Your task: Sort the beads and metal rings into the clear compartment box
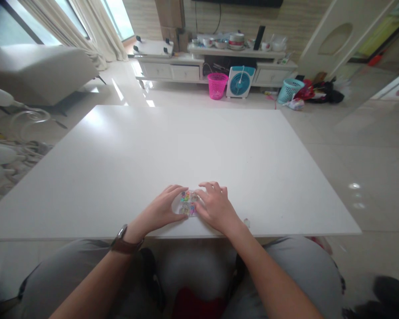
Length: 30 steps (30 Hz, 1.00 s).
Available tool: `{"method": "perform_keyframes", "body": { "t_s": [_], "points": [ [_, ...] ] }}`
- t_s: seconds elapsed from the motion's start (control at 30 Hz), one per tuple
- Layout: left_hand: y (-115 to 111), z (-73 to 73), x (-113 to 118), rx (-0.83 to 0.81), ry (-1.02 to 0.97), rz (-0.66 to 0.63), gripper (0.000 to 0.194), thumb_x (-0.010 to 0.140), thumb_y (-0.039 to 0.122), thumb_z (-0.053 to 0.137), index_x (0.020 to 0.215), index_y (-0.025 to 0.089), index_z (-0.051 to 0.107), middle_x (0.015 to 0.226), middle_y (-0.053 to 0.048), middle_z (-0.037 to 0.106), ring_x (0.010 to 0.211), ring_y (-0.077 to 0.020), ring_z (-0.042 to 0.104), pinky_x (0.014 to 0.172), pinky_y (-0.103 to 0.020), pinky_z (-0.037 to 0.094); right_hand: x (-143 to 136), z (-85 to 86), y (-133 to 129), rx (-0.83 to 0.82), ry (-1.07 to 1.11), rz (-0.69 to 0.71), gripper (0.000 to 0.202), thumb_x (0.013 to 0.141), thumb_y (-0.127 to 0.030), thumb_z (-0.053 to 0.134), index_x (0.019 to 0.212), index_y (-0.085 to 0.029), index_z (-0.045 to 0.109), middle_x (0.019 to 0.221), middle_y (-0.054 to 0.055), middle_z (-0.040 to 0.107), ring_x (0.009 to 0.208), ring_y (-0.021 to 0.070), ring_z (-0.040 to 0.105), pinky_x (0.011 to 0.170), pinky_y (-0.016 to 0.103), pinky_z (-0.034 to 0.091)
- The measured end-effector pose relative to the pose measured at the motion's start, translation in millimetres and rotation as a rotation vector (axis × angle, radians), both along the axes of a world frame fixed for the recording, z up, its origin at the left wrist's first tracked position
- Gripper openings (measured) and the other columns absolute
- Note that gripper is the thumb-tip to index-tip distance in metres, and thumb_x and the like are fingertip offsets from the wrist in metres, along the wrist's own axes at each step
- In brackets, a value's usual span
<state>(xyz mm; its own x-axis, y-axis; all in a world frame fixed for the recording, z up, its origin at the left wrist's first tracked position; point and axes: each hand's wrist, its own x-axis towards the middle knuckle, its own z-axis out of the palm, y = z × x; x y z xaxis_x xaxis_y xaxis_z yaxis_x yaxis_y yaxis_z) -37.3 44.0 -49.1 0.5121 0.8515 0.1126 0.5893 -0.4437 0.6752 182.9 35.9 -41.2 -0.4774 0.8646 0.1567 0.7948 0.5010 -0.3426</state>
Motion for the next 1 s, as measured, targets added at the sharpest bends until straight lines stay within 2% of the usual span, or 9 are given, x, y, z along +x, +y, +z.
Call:
{"method": "perform_keyframes", "body": {
  "t_s": [0.17, 0.27, 0.33, 0.4, 0.5, 0.6, 0.77, 0.87, 1.0],
  "points": [
    [1, 1.7, 0, 0.01, -0.019, 0.008, 0.062, 0.071, 0.027, 0.078, 0.128, 0.023, 0.052, 0.122, -0.007, 0.06, 0.116, -0.0263, 0.054, 0.101, -0.042, 0.047, 0, 4.0, 0, 0.016, 0.032, 0.018, 0.028, 0.094, -0.031, 0.056, 0.121, -0.026, 0.062, 0.133, 0.01, 0.057, 0.122, 0.0294, 0.046, 0.093, 0.047, 0.037],
    [7, 4.4, -10, 0.027, -0.023, 0.084, 0.064, 0.07, 0.032, 0.08, 0.128, 0.024, 0.054, 0.122, -0.007, 0.06, 0.115, -0.026, 0.057, 0.101, -0.042, 0.047, 2, 3.9, 1, 0.032, 0.115, 0.004, 0.027, 0.093, -0.029, 0.057, 0.119, -0.022, 0.059, 0.128, 0.012, 0.059, 0.118, 0.0275, 0.05, 0.095, 0.045, 0.04],
    [13, 6.4, -22, 0.07, -0.012, 0.178, 0.063, 0.071, 0.035, 0.08, 0.128, 0.024, 0.054, 0.122, -0.007, 0.061, 0.115, -0.026, 0.057, 0.102, -0.043, 0.047, 4, -0.3, 2, -0.001, 0.141, 0.034, 0.038, 0.09, -0.033, 0.062, 0.125, -0.02, 0.055, 0.13, 0.013, 0.058, 0.12, 0.0277, 0.051, 0.098, 0.044, 0.041],
    [19, 7.8, -36, 0.113, 0.035, 0.264, 0.062, 0.074, 0.036, 0.078, 0.129, 0.023, 0.053, 0.123, -0.008, 0.061, 0.115, -0.0265, 0.057, 0.102, -0.044, 0.046, 5, -7.6, 2, -0.058, 0.102, 0.094, 0.058, 0.084, -0.042, 0.068, 0.134, -0.019, 0.048, 0.138, 0.015, 0.054, 0.128, 0.0299, 0.047, 0.102, 0.047, 0.04],
    [25, 7.2, -52, 0.121, 0.116, 0.299, 0.062, 0.074, 0.037, 0.078, 0.129, 0.022, 0.053, 0.122, -0.008, 0.061, 0.115, -0.0272, 0.057, 0.101, -0.045, 0.046, 3, -18.4, 1, -0.124, 0.019, 0.152, 0.078, 0.078, -0.048, 0.074, 0.142, -0.019, 0.04, 0.149, 0.017, 0.044, 0.137, 0.0319, 0.038, 0.105, 0.05, 0.037],
    [27, 3.8, -61, 0.081, 0.161, 0.267, 0.062, 0.073, 0.039, 0.078, 0.127, 0.022, 0.054, 0.123, -0.008, 0.061, 0.115, -0.0277, 0.058, 0.1, -0.044, 0.047, -1, -21.4, 0, -0.139, 0.0, 0.142, 0.072, 0.08, -0.043, 0.074, 0.14, -0.019, 0.042, 0.143, 0.017, 0.05, 0.133, 0.0302, 0.042, 0.102, 0.047, 0.038],
    [24, 0.0, -58, 0.001, 0.173, 0.235, 0.061, 0.07, 0.037, 0.079, 0.125, 0.021, 0.055, 0.12, -0.008, 0.062, 0.111, -0.0282, 0.06, 0.098, -0.043, 0.047, 0, -9.4, 2, -0.103, 0.022, 0.114, 0.064, 0.075, -0.038, 0.077, 0.131, -0.018, 0.051, 0.119, 0.013, 0.061, 0.113, 0.0299, 0.053, 0.095, 0.047, 0.041],
    [21, -2.9, -45, -0.018, 0.143, 0.202, 0.059, 0.071, 0.036, 0.077, 0.123, 0.021, 0.055, 0.118, -0.009, 0.061, 0.108, -0.0277, 0.06, 0.096, -0.042, 0.048, 3, -1.5, 2, -0.08, 0.194, 0.071, 0.064, 0.073, -0.037, 0.077, 0.129, -0.019, 0.052, 0.115, 0.012, 0.06, 0.109, 0.0292, 0.054, 0.095, 0.047, 0.045],
    [13, -8.0, -22, 0.0, 0.12, 0.117, 0.063, 0.071, 0.034, 0.077, 0.127, 0.021, 0.051, 0.12, -0.01, 0.06, 0.113, -0.0302, 0.055, 0.098, -0.045, 0.046, 4, -2.5, 5, -0.161, 0.628, -0.101, 0.064, 0.08, -0.04, 0.071, 0.137, -0.024, 0.045, 0.117, 0.01, 0.056, 0.103, 0.0245, 0.06, 0.094, 0.044, 0.051]
  ]
}}
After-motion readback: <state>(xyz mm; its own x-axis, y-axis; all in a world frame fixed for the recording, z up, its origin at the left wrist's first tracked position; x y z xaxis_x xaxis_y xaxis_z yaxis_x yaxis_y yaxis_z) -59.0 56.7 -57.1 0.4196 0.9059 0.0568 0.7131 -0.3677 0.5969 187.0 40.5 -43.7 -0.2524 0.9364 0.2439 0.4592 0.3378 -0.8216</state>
